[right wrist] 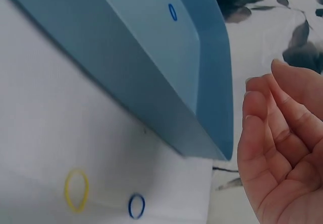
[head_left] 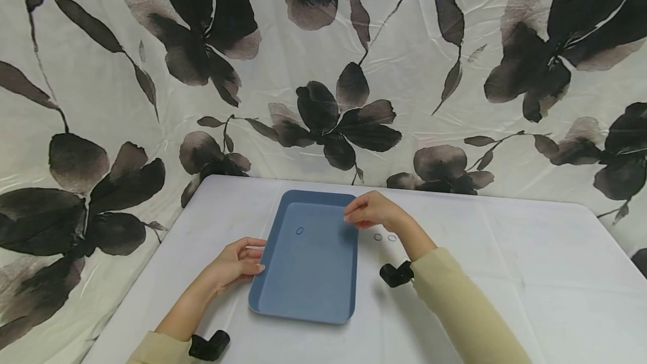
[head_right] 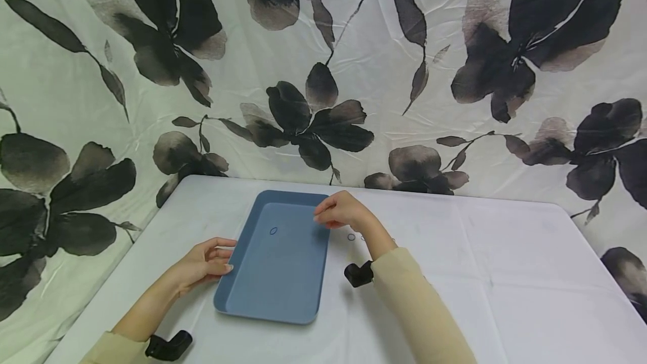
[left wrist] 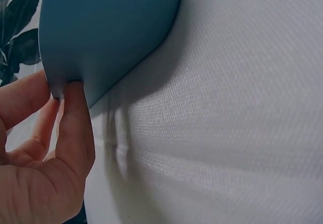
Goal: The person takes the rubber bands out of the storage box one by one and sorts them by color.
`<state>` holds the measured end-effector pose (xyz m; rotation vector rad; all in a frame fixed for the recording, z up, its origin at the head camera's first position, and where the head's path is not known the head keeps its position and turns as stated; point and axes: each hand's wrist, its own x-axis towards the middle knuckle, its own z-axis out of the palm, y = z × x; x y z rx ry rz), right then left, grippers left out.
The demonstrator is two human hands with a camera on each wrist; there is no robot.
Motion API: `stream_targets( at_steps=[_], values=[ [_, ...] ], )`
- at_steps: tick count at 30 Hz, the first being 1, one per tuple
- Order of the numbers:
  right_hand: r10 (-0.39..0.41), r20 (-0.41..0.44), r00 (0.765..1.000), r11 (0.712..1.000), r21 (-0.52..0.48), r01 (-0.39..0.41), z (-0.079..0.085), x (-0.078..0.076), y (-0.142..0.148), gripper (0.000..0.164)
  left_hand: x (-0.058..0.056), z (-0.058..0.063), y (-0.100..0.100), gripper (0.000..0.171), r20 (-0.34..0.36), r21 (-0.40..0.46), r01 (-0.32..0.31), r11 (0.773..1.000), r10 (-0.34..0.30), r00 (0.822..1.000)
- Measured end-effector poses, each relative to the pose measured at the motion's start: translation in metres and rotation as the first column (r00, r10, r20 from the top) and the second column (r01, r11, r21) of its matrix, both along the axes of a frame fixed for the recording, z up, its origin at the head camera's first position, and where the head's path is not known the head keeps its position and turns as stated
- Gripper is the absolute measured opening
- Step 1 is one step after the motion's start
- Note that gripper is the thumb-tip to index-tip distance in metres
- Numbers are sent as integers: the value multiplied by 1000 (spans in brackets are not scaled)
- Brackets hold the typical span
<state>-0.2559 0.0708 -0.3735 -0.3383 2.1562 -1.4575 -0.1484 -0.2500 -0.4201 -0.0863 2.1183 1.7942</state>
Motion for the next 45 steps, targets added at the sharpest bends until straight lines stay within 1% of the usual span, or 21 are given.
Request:
stream_targets(
  at_steps=[5,14,21,26,32,35,37,41,43,45],
  values=[
    [23,-8,1000,1000,-7,-24,-3,1,-12,31,0,0,-1,61,3,14,15,1000,-15,1000],
    [51,-28,998,999,13,-51,-10,2,-36,29,-1,0,-1,61,4,18,15,1000,-15,1000],
    [47,-32,998,999,-7,-47,-18,4,-53,26,-1,1,-1,62,4,24,14,1000,-14,1000],
    [35,-74,997,999,-4,-35,-28,6,-62,23,-2,-1,0,61,5,17,18,1000,-18,1000],
    [-29,-162,986,1000,-11,28,-44,11,-74,20,-3,-2,1,61,4,19,16,1000,-16,1000],
    [-47,-244,969,998,25,55,-53,13,-79,18,-3,-2,2,61,5,27,21,999,-21,1000],
    [-37,-316,948,996,62,60,-57,13,-84,17,-3,0,1,61,6,27,16,999,-16,1000],
    [-3,-457,889,990,126,68,-62,12,-94,14,-2,2,0,60,6,15,-4,1000,4,1000],
    [5,-504,863,986,144,79,-65,12,-98,14,-2,2,0,60,6,14,-5,1000,4,1000],
    [23,-554,832,978,185,96,-68,12,-101,16,-3,2,1,61,6,19,2,1000,-3,1000]
  ],
)
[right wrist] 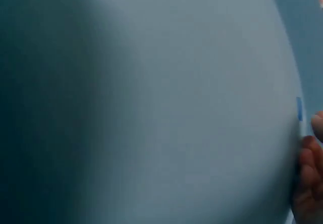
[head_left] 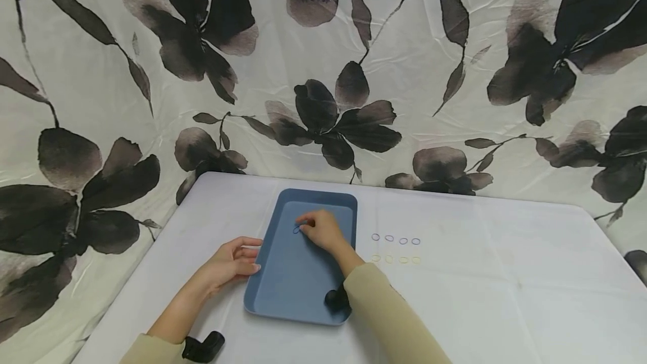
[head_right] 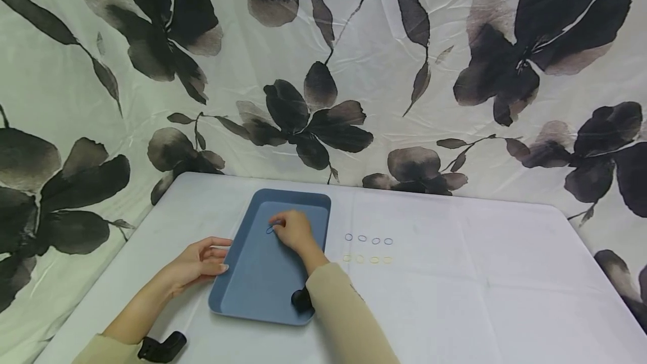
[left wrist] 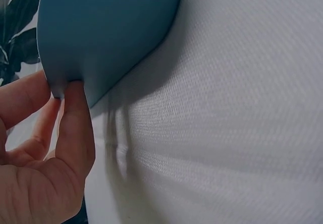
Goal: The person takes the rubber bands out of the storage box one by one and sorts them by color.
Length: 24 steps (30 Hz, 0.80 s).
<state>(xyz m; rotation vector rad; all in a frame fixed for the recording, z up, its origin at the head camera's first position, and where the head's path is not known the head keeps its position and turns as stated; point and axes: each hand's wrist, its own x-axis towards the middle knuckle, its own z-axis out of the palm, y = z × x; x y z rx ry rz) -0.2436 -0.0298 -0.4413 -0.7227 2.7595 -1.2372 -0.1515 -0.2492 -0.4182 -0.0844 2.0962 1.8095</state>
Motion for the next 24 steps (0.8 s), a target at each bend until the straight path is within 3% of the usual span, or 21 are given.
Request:
stream_targets(
  at_steps=[4,7,11,17,24],
  values=[
    [-18,-87,996,994,102,26,-3,4,-6,17,0,0,0,61,5,1,5,1000,-5,1000],
    [-42,-95,995,991,119,53,-4,6,-9,13,0,0,-1,61,9,1,1,1000,-1,1000],
    [-77,-77,994,990,113,86,-5,6,-10,5,0,-1,-1,61,5,3,7,1000,-7,1000],
    [-61,-31,998,986,155,66,-1,7,-10,14,2,-1,-1,61,0,4,11,1000,-11,1000],
    [-37,73,997,997,74,31,0,4,-5,13,1,-2,0,60,-3,-1,10,1000,-10,1000]
  ],
)
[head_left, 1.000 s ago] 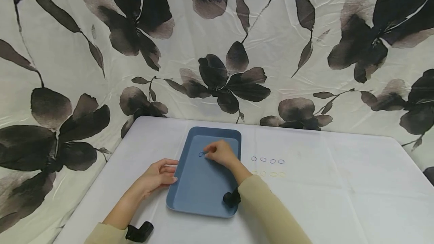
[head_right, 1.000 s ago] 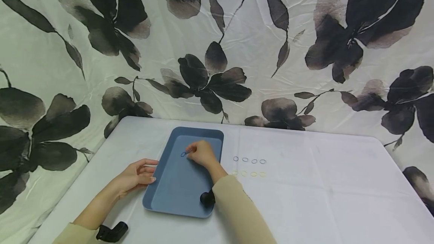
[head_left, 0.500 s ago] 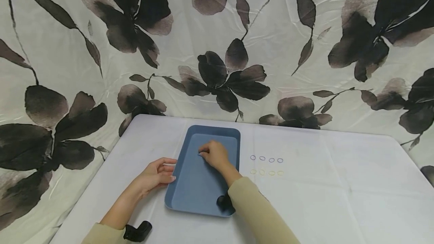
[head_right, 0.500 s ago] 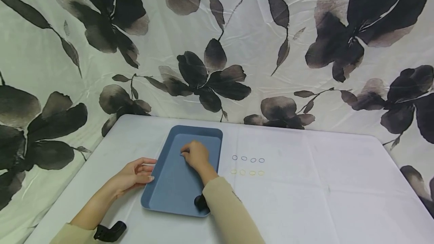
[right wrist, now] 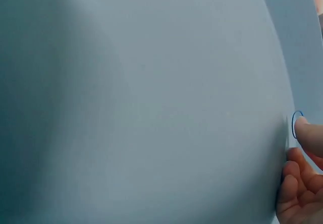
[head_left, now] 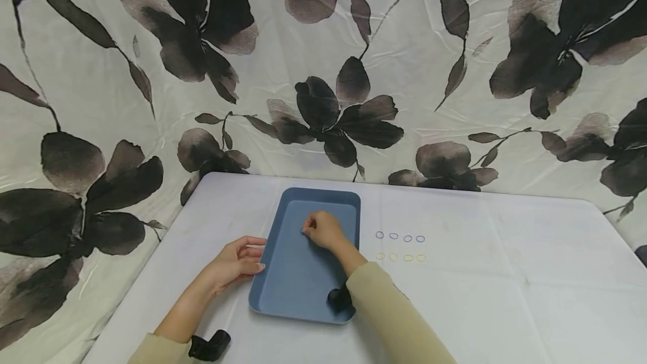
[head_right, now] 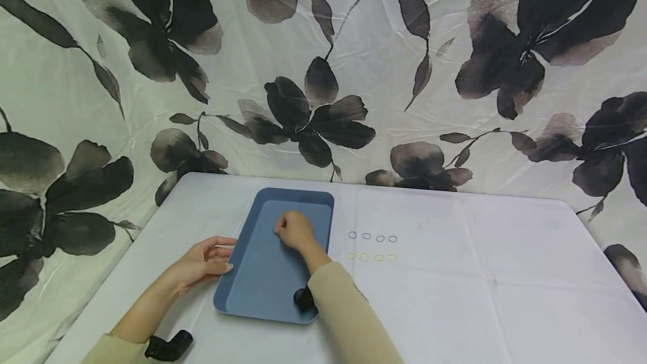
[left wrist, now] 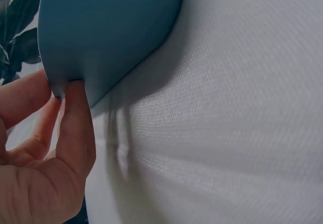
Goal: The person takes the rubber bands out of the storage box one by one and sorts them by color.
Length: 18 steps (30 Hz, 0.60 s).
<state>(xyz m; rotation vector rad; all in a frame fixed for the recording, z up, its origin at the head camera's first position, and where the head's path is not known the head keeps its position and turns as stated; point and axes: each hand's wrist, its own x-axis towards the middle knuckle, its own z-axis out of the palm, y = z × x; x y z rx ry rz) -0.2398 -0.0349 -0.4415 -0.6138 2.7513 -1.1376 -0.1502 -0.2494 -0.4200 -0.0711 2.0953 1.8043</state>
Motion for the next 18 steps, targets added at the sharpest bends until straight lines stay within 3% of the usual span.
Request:
stream_targets(
  at_steps=[7,18],
  values=[
    [24,60,998,997,-77,-19,6,-2,7,13,-2,-1,1,60,0,-6,0,1000,0,1000],
    [-9,189,982,980,-194,46,9,-2,15,9,0,-1,1,60,1,-20,-19,1000,19,1000]
  ],
)
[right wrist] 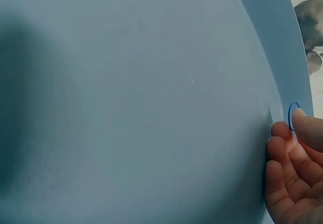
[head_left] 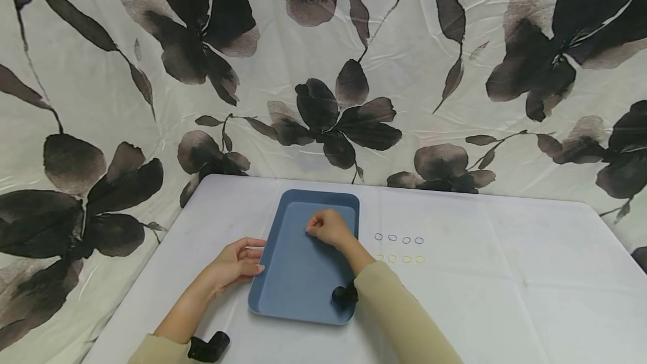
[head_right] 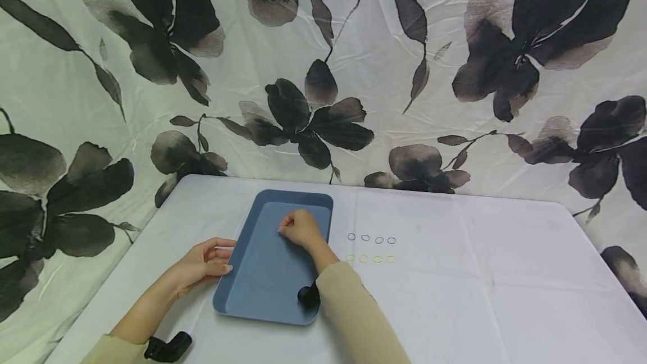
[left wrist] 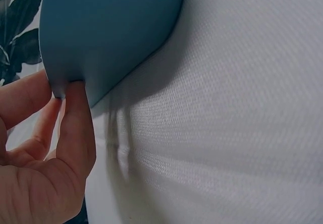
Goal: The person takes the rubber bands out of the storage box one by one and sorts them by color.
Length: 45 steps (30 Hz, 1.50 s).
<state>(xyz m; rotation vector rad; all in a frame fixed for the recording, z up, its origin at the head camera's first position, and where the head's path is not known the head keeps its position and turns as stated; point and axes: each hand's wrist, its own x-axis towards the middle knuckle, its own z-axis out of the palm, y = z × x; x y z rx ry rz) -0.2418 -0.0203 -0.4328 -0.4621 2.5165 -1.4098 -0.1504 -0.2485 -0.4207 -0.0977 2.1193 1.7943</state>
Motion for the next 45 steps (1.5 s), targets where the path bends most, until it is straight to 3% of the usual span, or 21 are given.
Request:
stream_targets(
  at_steps=[29,34,44,45],
  values=[
    [37,115,993,990,-139,-21,21,-1,5,6,-7,4,0,60,5,-14,9,1000,-9,1000],
    [42,172,984,984,-180,-10,24,0,8,8,-6,3,0,60,7,-15,24,1000,-24,1000],
    [72,192,979,975,-219,-29,43,8,13,14,-6,5,-1,59,9,-33,8,999,-8,1000],
    [74,191,979,974,-225,-30,39,6,13,13,-6,5,-1,59,10,-34,11,999,-11,1000]
  ],
)
